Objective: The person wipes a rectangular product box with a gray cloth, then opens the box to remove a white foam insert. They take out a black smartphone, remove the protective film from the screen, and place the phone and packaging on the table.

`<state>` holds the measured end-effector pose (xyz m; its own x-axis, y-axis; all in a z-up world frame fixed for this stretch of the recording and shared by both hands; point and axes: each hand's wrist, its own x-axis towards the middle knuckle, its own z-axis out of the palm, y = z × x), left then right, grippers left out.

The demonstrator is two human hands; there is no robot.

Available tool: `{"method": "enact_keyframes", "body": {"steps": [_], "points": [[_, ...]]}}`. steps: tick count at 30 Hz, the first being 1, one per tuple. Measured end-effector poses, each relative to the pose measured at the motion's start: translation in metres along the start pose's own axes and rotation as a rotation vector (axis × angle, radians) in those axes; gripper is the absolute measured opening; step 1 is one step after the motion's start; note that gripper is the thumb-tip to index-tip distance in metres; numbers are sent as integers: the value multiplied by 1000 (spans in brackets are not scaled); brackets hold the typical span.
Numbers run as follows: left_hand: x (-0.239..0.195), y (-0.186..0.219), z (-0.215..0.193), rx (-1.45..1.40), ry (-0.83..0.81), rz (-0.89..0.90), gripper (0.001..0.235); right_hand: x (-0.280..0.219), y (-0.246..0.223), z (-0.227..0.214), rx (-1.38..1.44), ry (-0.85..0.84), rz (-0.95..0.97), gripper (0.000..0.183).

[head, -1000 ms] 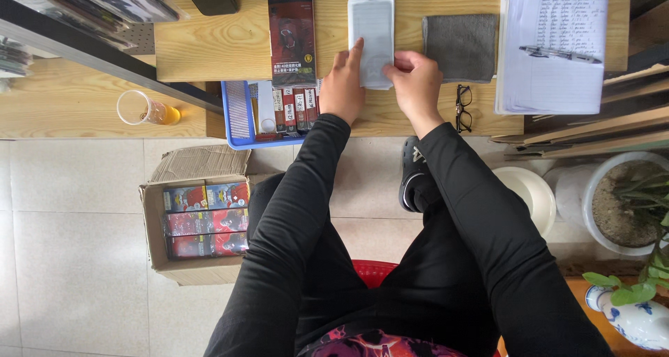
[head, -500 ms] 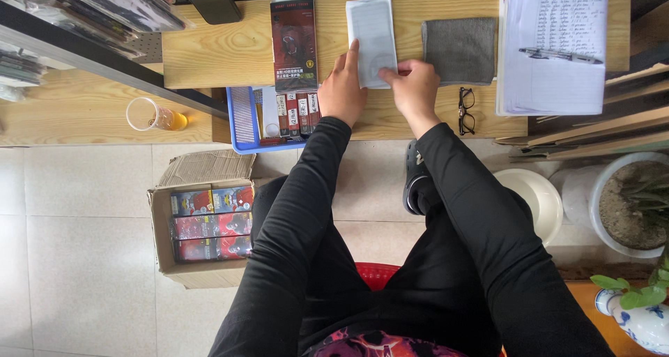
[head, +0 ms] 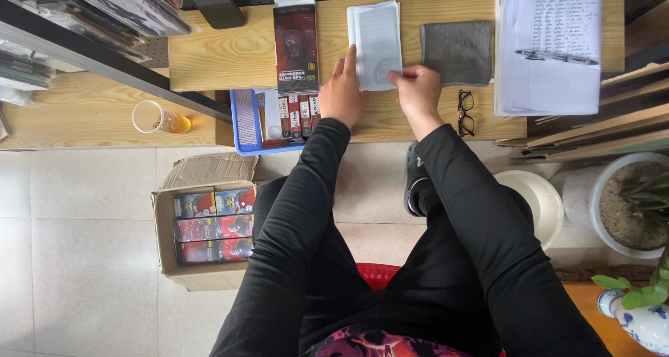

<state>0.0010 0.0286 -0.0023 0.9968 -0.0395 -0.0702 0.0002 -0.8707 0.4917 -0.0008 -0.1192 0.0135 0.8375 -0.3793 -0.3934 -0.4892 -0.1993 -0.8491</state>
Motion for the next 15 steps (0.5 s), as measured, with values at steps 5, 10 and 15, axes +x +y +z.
{"method": "enact_keyframes", "body": {"steps": [5,10,15], "points": [[-4,1,-2,19,-28,-39,85,9,15,6,28,57,-168,21],[-7,7,-6,69,-29,-47,84,16,19,10,-106,76,-229,24],[-9,12,-8,97,-52,-65,83,22,23,15,-121,101,-278,21]]}}
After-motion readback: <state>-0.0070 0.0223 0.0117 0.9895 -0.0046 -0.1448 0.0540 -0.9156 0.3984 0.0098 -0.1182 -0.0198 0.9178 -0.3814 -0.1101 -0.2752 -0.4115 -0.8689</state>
